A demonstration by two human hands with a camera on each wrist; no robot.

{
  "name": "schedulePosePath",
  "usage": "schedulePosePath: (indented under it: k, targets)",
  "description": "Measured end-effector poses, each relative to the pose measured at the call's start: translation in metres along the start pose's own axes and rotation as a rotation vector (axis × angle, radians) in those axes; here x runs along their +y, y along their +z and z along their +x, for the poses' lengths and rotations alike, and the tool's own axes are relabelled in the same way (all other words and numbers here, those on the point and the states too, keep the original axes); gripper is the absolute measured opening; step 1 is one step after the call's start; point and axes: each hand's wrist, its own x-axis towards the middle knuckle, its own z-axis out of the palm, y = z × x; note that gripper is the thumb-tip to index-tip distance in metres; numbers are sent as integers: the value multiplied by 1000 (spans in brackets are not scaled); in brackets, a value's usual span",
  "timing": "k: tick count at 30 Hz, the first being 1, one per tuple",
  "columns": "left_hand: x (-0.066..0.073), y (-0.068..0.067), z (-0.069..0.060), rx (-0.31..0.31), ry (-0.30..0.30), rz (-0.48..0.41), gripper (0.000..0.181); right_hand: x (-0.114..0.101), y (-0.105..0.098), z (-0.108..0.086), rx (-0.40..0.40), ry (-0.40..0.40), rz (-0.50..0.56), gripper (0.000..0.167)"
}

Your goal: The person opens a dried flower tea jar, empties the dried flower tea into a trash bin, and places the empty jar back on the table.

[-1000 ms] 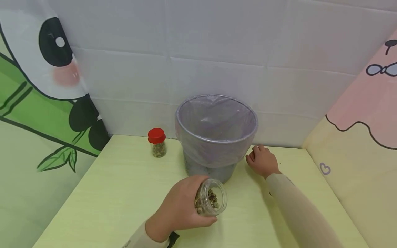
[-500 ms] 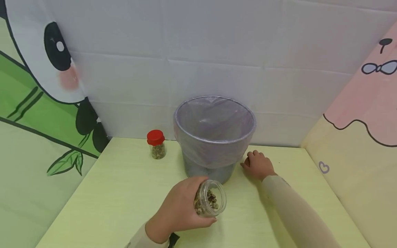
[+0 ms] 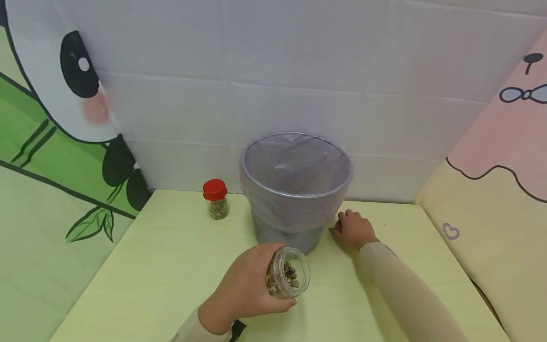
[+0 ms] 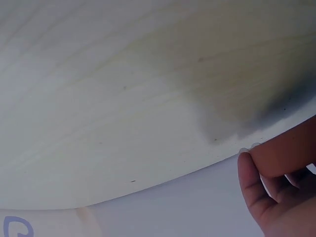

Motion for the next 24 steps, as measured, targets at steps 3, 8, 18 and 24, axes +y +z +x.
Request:
schedulePosePath:
  k: [3, 8, 18, 24]
  targets:
    - [0, -1, 0, -3, -6, -5, 91, -1, -1, 0, -7, -1, -8, 36]
    - [1, -2, 1, -3, -5, -3, 93, 0, 2, 0, -11, 3, -15, 37]
    - [0, -1, 1, 6, 0, -16, 94, -1, 12, -2, -1, 9, -34, 41]
    - [0, -2, 0, 5, -4, -21, 93, -7, 8, -5, 1, 18, -38, 42]
